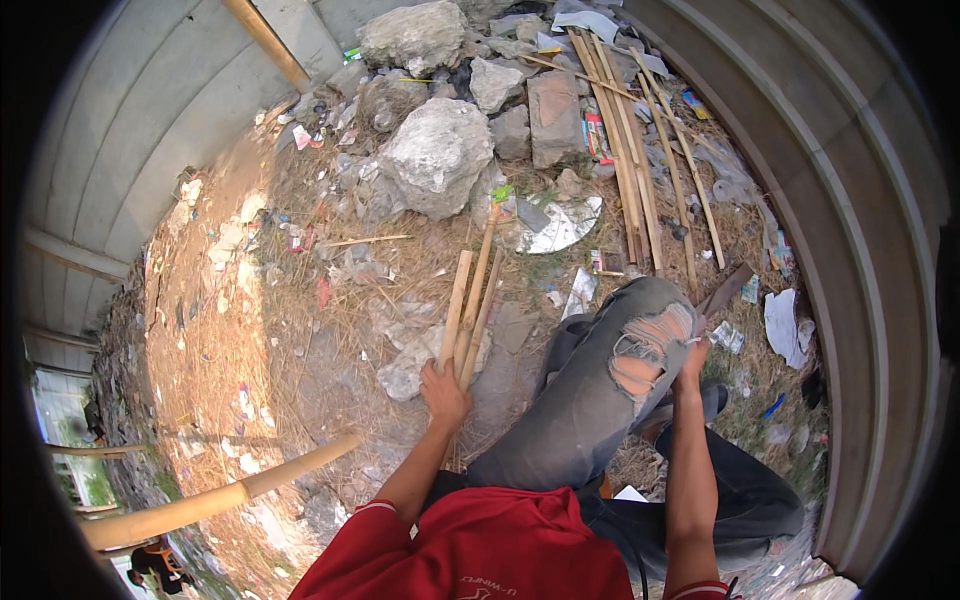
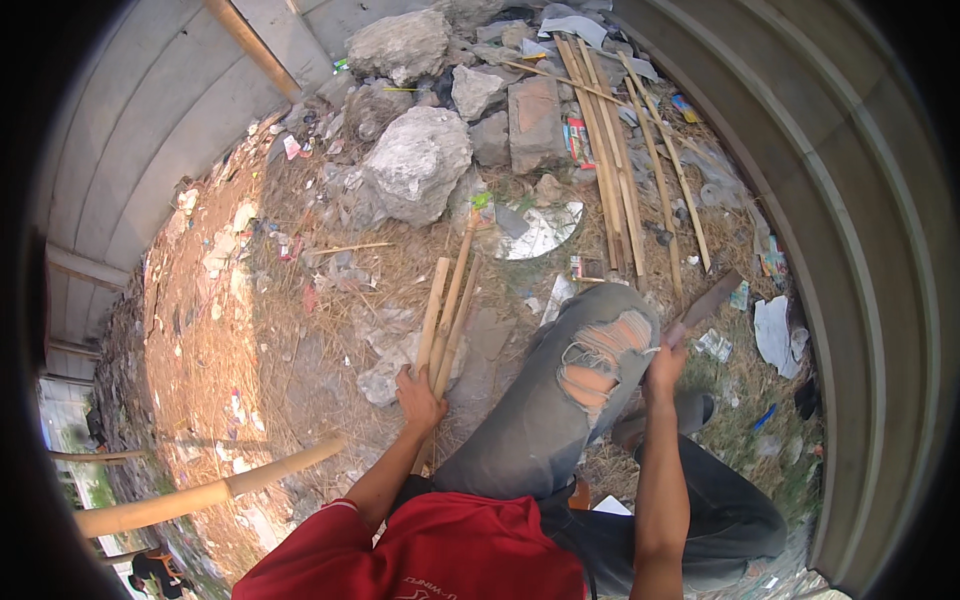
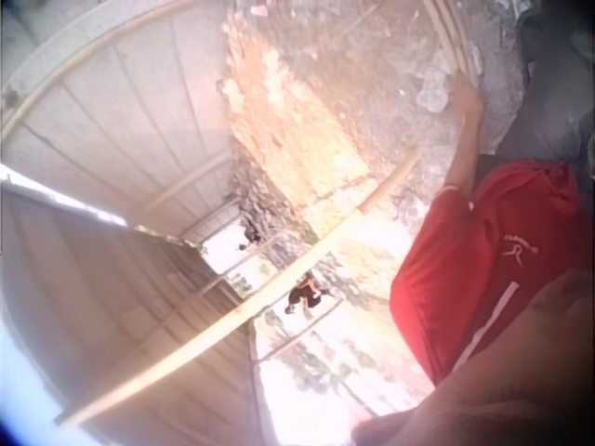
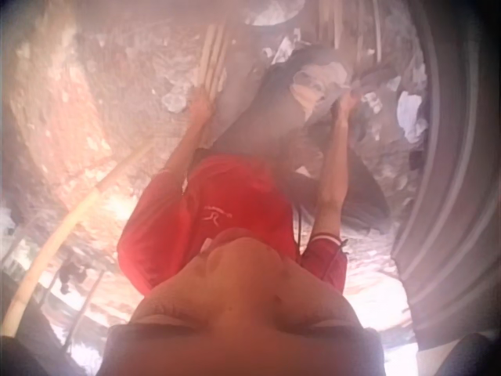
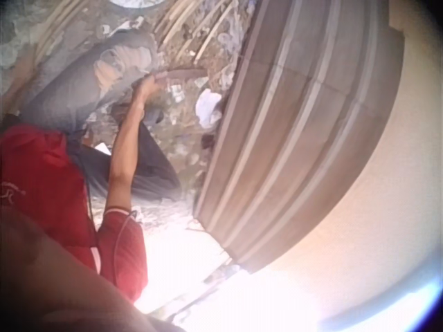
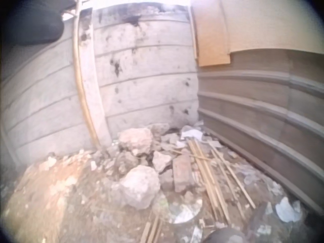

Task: The person sits on the ground and uses a large knife to split long bamboo poles into thin strips. They repeatedly position the bamboo vertically and strike it with a wooden block to separate the layers. The person also uses a blue utility knife to trim the edges of the bamboo strips.

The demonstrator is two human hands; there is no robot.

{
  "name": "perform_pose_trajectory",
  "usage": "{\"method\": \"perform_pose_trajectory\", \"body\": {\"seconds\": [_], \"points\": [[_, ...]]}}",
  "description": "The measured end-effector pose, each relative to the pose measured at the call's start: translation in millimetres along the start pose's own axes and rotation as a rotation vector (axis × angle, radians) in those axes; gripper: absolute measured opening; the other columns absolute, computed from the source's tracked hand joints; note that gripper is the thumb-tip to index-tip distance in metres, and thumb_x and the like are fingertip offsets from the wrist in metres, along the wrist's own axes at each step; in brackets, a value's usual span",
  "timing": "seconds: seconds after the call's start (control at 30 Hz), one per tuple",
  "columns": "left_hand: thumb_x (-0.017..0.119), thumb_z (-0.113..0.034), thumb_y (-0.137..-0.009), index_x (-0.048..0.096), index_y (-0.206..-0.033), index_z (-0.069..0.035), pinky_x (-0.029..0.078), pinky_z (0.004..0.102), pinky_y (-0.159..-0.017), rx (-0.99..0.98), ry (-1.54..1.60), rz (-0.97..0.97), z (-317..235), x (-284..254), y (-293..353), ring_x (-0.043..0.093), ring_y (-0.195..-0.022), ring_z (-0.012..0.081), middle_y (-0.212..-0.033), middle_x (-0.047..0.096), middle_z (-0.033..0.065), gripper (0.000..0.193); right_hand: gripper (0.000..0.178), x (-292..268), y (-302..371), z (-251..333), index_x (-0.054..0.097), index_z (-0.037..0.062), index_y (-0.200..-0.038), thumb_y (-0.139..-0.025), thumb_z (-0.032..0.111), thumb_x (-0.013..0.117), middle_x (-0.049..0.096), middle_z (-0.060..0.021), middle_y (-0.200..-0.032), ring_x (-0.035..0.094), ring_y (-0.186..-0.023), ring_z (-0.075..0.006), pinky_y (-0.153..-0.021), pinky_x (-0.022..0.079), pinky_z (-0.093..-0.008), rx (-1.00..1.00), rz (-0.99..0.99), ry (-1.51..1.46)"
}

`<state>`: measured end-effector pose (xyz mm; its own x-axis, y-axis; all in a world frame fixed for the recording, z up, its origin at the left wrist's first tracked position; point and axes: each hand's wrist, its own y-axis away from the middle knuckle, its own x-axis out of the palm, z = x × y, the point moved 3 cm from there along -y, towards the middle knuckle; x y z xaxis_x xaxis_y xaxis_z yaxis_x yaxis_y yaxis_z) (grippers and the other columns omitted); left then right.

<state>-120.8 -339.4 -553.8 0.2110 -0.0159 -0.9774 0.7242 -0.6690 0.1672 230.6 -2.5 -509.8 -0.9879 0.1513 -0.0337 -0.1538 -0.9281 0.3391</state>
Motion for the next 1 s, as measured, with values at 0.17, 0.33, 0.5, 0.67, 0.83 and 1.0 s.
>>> {"method": "perform_pose_trajectory", "body": {"seconds": [0.17, 0.33, 0.5, 0.67, 0.83, 1.0], "points": [[0.082, -0.013, -0.068, 0.055, -0.136, -0.01, 0.04, 0.051, -0.105, 0.0, 0.11, 0.025, 12, 4, -10, 0.046, -0.131, 0.0376, -0.14, 0.05, 0.0173, 0.073, 0.027, -3, -9, -16, 0.064, -0.0055, -0.107, -0.095, 0.019, 0.064, 0.068, -0.0088, -0.091, 0.065, -0.077, -0.0183, -0.073, 0.052, -0.0344, 0.03, -0.016, -0.044], [0.072, 0.001, -0.066, 0.059, -0.127, -0.005, 0.045, 0.046, -0.102, 0.034, 0.378, -0.043, 32, 0, -17, 0.055, -0.12, 0.041, -0.129, 0.059, 0.024, 0.063, 0.015, 4, -3, -7, 0.062, -0.0001, -0.096, -0.093, 0.015, 0.063, 0.059, -0.0027, -0.073, 0.056, -0.059, -0.0133, -0.056, 0.047, -0.0307, 0.057, -0.024, -0.093], [0.066, 0.005, -0.069, 0.053, -0.127, -0.005, 0.05, 0.0483, -0.092, 0.076, 0.555, 0.099, 31, -53, -56, 0.063, -0.107, 0.0457, -0.11, 0.065, 0.0246, 0.06, 0.011, 12, 17, 23, 0.058, 0.0021, -0.09, -0.091, 0.011, 0.064, 0.056, -0.0028, -0.069, 0.051, -0.049, -0.0117, -0.046, 0.043, -0.0289, 0.083, -0.057, -0.06], [0.064, 0.008, -0.068, 0.048, -0.13, -0.006, 0.051, 0.0498, -0.089, 0.243, 0.422, 0.3, -4, -132, -111, 0.064, -0.109, 0.0476, -0.11, 0.065, 0.0279, 0.065, 0.011, 2, -2, 7, 0.057, 0.001, -0.089, -0.09, 0.008, 0.065, 0.056, -0.0038, -0.07, 0.051, -0.05, -0.0123, -0.045, 0.043, -0.0292, 0.114, -0.022, -0.074], [0.064, 0.007, -0.071, 0.046, -0.131, -0.004, 0.051, 0.0499, -0.088, 0.383, 0.227, 0.363, 10, -191, -141, 0.066, -0.104, 0.0478, -0.102, 0.067, 0.0287, 0.063, 0.013, -7, -12, -5, 0.057, -0.0003, -0.091, -0.089, 0.009, 0.066, 0.056, -0.0043, -0.071, 0.052, -0.05, -0.0134, -0.045, 0.044, -0.0295, 0.146, -0.036, -0.136], [0.069, 0.009, -0.074, 0.046, -0.134, -0.005, 0.056, 0.0389, -0.084, 0.192, 0.57, 0.497, 64, -257, -100, 0.069, -0.098, 0.03, -0.102, 0.069, 0.016, 0.066, 0.012, -8, -10, 0, 0.056, 0.0008, -0.092, -0.09, 0.01, 0.064, 0.053, -0.0018, -0.07, 0.049, -0.051, -0.0108, -0.046, 0.042, -0.0277, 0.15, -0.108, -0.15]]}}
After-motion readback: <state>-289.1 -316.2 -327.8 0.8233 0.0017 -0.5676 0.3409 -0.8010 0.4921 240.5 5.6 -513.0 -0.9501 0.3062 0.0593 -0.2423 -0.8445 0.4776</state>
